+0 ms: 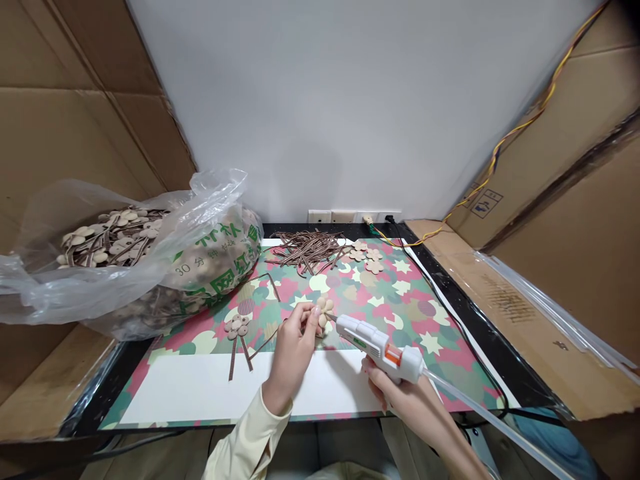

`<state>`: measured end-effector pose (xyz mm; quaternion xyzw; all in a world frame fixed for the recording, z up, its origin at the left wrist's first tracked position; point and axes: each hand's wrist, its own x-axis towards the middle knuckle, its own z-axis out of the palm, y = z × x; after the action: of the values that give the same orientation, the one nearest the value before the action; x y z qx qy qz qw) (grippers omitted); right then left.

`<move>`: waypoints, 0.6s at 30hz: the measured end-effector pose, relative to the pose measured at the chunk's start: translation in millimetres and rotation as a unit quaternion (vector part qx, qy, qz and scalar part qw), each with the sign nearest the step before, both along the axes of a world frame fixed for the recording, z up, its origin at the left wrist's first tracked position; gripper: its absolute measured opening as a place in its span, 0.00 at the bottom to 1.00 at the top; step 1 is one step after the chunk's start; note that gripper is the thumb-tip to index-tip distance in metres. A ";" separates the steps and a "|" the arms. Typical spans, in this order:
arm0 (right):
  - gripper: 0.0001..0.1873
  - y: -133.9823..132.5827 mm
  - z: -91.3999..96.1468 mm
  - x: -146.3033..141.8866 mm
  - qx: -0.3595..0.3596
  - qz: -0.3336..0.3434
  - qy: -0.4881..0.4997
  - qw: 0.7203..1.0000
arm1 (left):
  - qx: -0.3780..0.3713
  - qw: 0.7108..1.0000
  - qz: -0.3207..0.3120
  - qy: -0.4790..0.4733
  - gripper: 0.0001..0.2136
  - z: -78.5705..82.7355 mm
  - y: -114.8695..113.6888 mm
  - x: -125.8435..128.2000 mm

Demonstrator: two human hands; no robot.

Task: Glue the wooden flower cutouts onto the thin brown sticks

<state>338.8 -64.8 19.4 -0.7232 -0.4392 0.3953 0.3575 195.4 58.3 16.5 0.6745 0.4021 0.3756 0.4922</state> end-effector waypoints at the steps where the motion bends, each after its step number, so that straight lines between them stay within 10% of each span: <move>1: 0.18 0.2 1.1 -0.3 0.002 0.000 -0.005 1.000 | -0.002 1.000 -0.002 -0.003 0.11 -0.2 0.2 0.0; 18: 0.18 -3.8 4.2 -0.5 0.001 0.002 0.030 1.000 | -0.062 0.996 -0.033 -0.063 0.10 0.3 2.3 0.9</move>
<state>338.3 -68.6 23.5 -0.7098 -0.4302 0.4173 0.3701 196.3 60.5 16.9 0.6309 0.3703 0.3750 0.5694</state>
